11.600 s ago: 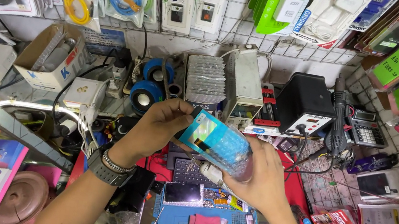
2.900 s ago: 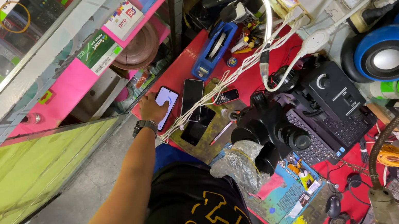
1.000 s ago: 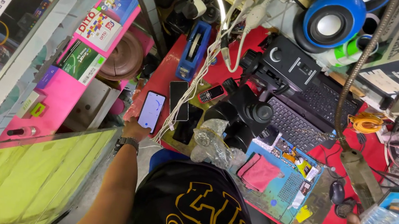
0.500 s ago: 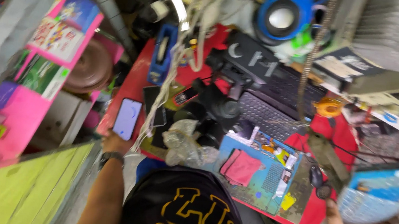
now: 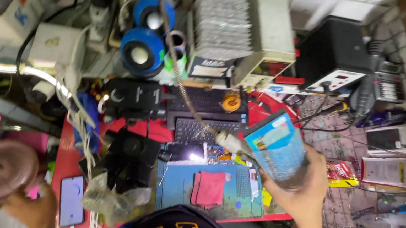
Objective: The person wipes a surface with a cloth and unwraps a replacement mobile device screen assembly from bubble wrap to inspect it at a repair bench.
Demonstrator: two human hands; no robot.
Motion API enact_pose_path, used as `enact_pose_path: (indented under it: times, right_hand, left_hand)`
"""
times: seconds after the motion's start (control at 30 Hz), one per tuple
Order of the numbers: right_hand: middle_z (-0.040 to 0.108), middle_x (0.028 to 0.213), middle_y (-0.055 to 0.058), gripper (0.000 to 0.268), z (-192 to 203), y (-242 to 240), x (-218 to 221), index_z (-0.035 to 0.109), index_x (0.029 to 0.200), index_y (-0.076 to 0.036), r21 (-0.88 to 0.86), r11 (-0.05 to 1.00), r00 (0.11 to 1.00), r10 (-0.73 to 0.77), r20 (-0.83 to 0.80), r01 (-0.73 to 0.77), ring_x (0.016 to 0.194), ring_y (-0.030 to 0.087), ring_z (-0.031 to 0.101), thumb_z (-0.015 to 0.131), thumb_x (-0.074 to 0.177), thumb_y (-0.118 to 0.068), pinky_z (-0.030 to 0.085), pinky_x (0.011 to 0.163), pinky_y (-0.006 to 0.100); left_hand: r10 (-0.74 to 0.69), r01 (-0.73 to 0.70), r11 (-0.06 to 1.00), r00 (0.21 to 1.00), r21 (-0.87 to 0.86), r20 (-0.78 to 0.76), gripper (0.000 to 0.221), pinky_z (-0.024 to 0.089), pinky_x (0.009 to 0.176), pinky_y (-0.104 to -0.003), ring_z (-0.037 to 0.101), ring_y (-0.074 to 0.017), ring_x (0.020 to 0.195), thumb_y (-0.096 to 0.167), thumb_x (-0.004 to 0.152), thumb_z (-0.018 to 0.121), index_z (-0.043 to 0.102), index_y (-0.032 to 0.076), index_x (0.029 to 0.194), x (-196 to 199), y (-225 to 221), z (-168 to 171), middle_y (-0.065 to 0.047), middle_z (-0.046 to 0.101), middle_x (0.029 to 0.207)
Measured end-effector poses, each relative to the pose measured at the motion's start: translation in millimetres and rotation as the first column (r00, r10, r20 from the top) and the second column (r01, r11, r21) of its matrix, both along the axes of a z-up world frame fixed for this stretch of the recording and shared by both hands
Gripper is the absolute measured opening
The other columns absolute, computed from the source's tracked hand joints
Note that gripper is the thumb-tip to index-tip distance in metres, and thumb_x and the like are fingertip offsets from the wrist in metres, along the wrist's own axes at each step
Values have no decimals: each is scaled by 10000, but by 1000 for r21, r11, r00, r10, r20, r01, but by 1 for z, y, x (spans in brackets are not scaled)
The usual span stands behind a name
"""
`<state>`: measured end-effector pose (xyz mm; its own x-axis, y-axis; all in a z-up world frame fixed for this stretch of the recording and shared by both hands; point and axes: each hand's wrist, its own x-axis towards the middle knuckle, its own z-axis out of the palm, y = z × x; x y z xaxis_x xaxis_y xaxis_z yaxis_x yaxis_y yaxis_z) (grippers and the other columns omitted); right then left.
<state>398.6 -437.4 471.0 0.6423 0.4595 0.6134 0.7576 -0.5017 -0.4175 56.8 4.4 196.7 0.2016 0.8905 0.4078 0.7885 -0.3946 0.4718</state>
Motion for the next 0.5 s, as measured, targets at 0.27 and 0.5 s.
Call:
enact_pose_path:
  times: [0.27, 0.5]
  right_hand:
    - [626, 1164, 123, 945, 14, 18, 17, 535, 1347, 2, 26, 998, 993, 54, -105, -52, 995, 205, 631, 902, 567, -383, 562, 870, 331]
    - [647, 1131, 81, 911, 29, 33, 22, 556, 1372, -118, -103, 987, 971, 102, -218, -127, 1031, 234, 646, 912, 580, -396, 544, 836, 390]
  left_hand:
    - [-211, 444, 867, 737, -224, 642, 135, 412, 534, -383, 446, -281, 533, -126, 1140, 392, 433, -135, 1269, 98, -87, 311, -237, 432, 688]
    - [-785, 956, 150, 271, -254, 557, 436, 639, 886, -316, 782, -199, 1068, 227, 922, 652, 627, 69, 1328, 210, -129, 364, -99, 754, 1252]
